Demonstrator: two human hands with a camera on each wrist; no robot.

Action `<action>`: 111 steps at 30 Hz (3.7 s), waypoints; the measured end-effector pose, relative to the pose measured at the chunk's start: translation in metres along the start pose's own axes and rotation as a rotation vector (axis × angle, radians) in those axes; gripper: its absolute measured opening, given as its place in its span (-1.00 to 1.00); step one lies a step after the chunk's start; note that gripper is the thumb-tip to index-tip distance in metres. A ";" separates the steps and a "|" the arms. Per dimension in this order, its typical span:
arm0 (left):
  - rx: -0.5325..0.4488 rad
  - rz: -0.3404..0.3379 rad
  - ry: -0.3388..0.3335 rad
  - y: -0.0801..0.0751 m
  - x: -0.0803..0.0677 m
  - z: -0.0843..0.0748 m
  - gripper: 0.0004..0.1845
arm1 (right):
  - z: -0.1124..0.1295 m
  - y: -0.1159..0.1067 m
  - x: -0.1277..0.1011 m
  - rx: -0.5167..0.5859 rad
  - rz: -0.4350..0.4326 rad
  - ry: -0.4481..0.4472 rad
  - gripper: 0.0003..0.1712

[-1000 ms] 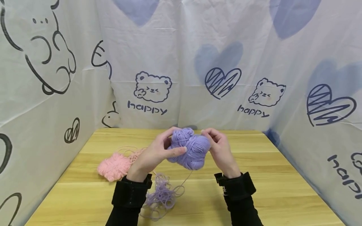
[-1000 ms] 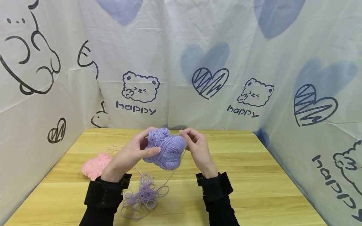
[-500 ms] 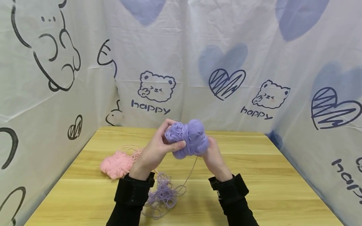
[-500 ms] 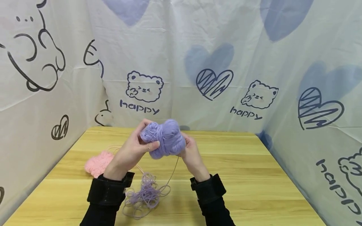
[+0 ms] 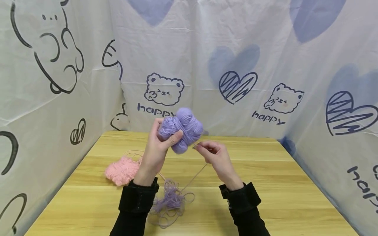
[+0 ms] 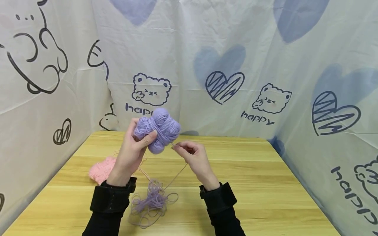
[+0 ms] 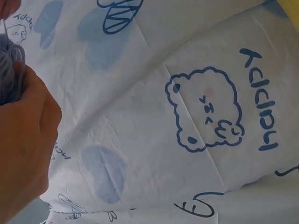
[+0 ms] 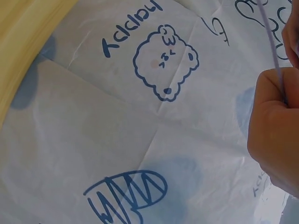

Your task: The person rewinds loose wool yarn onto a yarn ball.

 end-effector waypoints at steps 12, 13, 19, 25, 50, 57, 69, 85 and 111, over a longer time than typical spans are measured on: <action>0.251 -0.101 0.034 -0.001 0.005 0.005 -0.52 | 0.019 0.004 -0.011 -0.140 0.070 -0.113 -0.83; 0.278 -0.094 0.033 -0.001 0.005 0.006 -0.51 | 0.020 0.004 -0.011 -0.158 0.079 -0.125 -0.83; 0.411 -0.013 0.040 0.001 0.004 0.010 -0.47 | 0.025 0.004 -0.014 -0.235 0.090 -0.168 -0.87; 0.493 0.072 0.073 0.000 0.003 0.010 -0.43 | 0.028 0.002 -0.015 -0.237 0.072 -0.185 -0.90; 0.546 0.430 0.057 -0.007 0.002 0.010 -0.44 | 0.037 -0.007 -0.013 -0.204 -0.037 -0.182 -0.95; 0.522 0.500 0.094 -0.009 0.002 0.009 -0.43 | 0.036 -0.007 -0.010 -0.179 -0.055 -0.175 -0.91; 0.456 0.591 0.163 -0.013 0.002 0.008 -0.43 | 0.035 -0.011 -0.010 -0.127 -0.012 -0.110 -0.87; 0.267 0.637 0.164 -0.014 -0.001 0.003 -0.45 | 0.025 -0.012 -0.006 -0.024 -0.027 -0.088 -0.81; 0.069 0.354 -0.067 -0.012 -0.002 -0.002 -0.48 | 0.001 -0.003 0.000 -0.020 0.090 0.007 -0.66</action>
Point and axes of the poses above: each hand's wrist, its own x-axis towards the middle knuckle, its own y-axis out of the palm, z = x × y, the point moved 1 cm from there along x, towards the middle knuckle, and after that the axes turned 11 degrees about x, right-handed, at the moved point
